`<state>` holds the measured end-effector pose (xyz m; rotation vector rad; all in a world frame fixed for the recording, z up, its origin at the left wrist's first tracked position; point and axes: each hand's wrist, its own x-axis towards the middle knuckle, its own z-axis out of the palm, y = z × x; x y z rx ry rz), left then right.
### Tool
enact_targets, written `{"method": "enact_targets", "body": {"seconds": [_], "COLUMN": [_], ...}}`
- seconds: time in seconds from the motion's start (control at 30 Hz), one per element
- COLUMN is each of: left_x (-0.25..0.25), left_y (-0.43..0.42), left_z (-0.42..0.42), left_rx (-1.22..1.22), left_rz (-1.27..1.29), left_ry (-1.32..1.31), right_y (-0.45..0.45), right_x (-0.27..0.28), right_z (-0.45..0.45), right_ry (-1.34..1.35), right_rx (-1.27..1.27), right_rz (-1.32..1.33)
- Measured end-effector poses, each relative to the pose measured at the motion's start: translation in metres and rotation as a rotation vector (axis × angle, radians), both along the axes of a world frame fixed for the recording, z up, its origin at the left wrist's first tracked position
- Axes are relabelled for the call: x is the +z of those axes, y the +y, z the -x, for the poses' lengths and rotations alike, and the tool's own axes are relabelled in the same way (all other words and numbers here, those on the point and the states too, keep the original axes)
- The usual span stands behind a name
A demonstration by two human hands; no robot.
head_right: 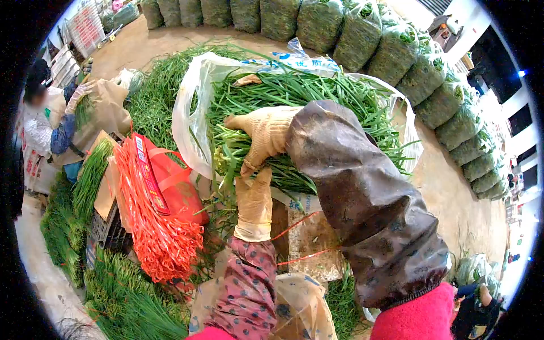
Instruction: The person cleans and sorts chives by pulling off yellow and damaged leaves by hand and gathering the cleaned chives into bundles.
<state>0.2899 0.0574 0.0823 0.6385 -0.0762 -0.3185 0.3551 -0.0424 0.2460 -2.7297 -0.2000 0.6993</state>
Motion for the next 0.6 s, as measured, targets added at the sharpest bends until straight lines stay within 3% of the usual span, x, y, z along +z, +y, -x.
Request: {"method": "enact_targets", "body": {"seconds": [0.17,0.3,0.37,0.43,0.5,0.6], "left_x": [-0.001,0.008,-0.013,-0.009,-0.006,-0.022], "left_y": [0.002,0.013,0.009,0.002,0.003,-0.007], "left_z": [-0.008,-0.013,-0.017,-0.016,-0.014,-0.021], "left_rx": [0.104,0.149,0.116,0.204,0.168,0.182], "left_rz": [0.033,-0.091,0.001,0.054,0.065,0.113], "left_ry": [0.008,0.179,0.469,0.355,0.506,0.526], "right_y": [0.004,-0.045,-0.059,-0.066,-0.065,-0.064], "right_x": [-0.004,0.004,0.013,0.004,-0.004,-0.007], "right_z": [0.002,-0.002,-0.001,-0.003,-0.003,-0.004], "right_ry": [0.023,-0.237,-0.278,-0.312,-0.358,-0.404], "right_rx": [0.050,-0.294,-0.440,-0.413,-0.407,-0.440], "right_rz": [0.005,-0.372,-0.540,-0.509,-0.484,-0.461]}}
